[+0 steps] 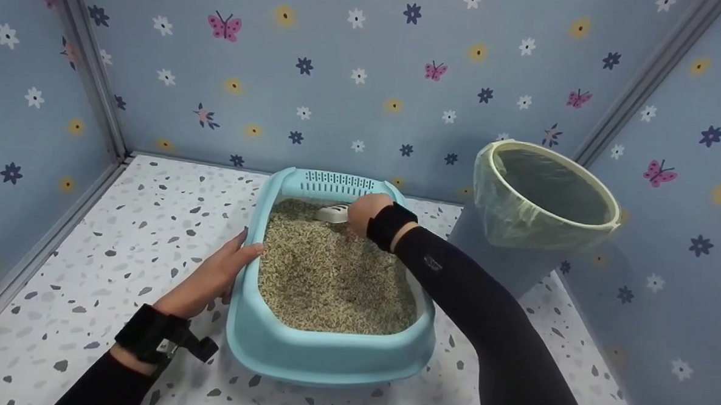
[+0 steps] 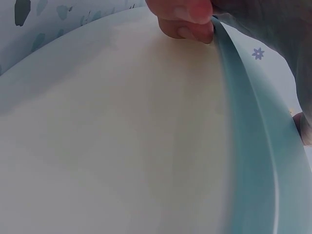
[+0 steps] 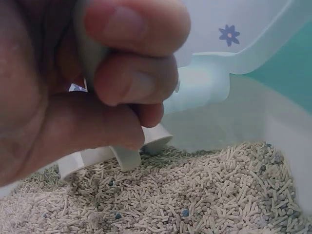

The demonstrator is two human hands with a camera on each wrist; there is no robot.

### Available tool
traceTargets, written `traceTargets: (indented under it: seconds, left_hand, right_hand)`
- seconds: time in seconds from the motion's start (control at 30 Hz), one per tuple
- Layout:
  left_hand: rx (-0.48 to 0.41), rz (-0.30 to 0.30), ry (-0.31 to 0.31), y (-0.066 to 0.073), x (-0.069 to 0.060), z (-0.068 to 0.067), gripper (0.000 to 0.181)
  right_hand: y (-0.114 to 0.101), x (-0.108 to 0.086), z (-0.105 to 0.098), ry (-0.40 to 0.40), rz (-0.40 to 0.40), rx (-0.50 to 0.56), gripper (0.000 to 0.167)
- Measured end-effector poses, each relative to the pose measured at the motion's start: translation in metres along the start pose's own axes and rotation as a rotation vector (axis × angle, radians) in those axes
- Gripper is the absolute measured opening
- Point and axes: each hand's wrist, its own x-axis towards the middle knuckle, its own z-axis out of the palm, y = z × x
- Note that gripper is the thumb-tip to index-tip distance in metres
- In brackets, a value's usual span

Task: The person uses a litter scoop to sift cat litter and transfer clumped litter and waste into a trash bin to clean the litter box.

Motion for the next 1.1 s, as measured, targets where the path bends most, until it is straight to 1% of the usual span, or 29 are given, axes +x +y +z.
traceTargets:
  seconds: [0.13,0.3,0.4,0.47,0.6,0.7,0.77,0.83,0.93,0.97,1.03,1.1]
  left_hand:
    - [0.001,-0.006,-0.009,0.002,0.001,0.001,0.103]
    - [0.010,0.016,-0.013,0.002,0.002,0.001,0.102]
    - [0.021,0.013,-0.008,0.001,0.002,0.001,0.100]
    - [0.021,0.004,-0.007,0.000,0.002,0.001,0.099]
    - [0.009,-0.001,-0.017,0.000,0.002,0.003,0.100]
    - [-0.011,0.014,-0.028,0.000,0.003,0.003,0.098]
    - [-0.029,0.024,-0.034,0.000,0.003,0.004,0.095]
    - [-0.027,0.033,-0.034,0.000,0.003,0.003,0.094]
    - [-0.017,0.035,-0.027,0.001,0.003,0.003,0.094]
    - [-0.016,0.041,-0.025,0.001,0.003,0.002,0.093]
    - [-0.021,0.055,-0.024,0.000,0.003,0.002,0.091]
    - [-0.037,0.075,-0.029,0.000,0.004,0.002,0.087]
  right_hand:
    - [0.008,-0.005,0.002,-0.043,0.043,0.104,0.051]
    - [0.019,-0.015,0.000,-0.097,0.076,0.202,0.051]
    - [0.027,-0.020,-0.004,-0.156,0.073,0.280,0.048]
    - [0.033,-0.022,-0.008,-0.201,0.055,0.333,0.047]
    - [0.045,-0.026,-0.013,-0.286,0.016,0.392,0.046]
    - [0.051,-0.029,-0.014,-0.327,-0.029,0.373,0.044]
    - [0.054,-0.032,-0.015,-0.358,-0.075,0.335,0.043]
    - [0.055,-0.035,-0.016,-0.380,-0.110,0.283,0.042]
    - [0.053,-0.041,-0.021,-0.407,-0.132,0.230,0.046]
    - [0.052,-0.043,-0.022,-0.415,-0.129,0.229,0.048]
    - [0.049,-0.046,-0.025,-0.428,-0.167,0.189,0.051]
    - [0.047,-0.050,-0.028,-0.433,-0.195,0.175,0.052]
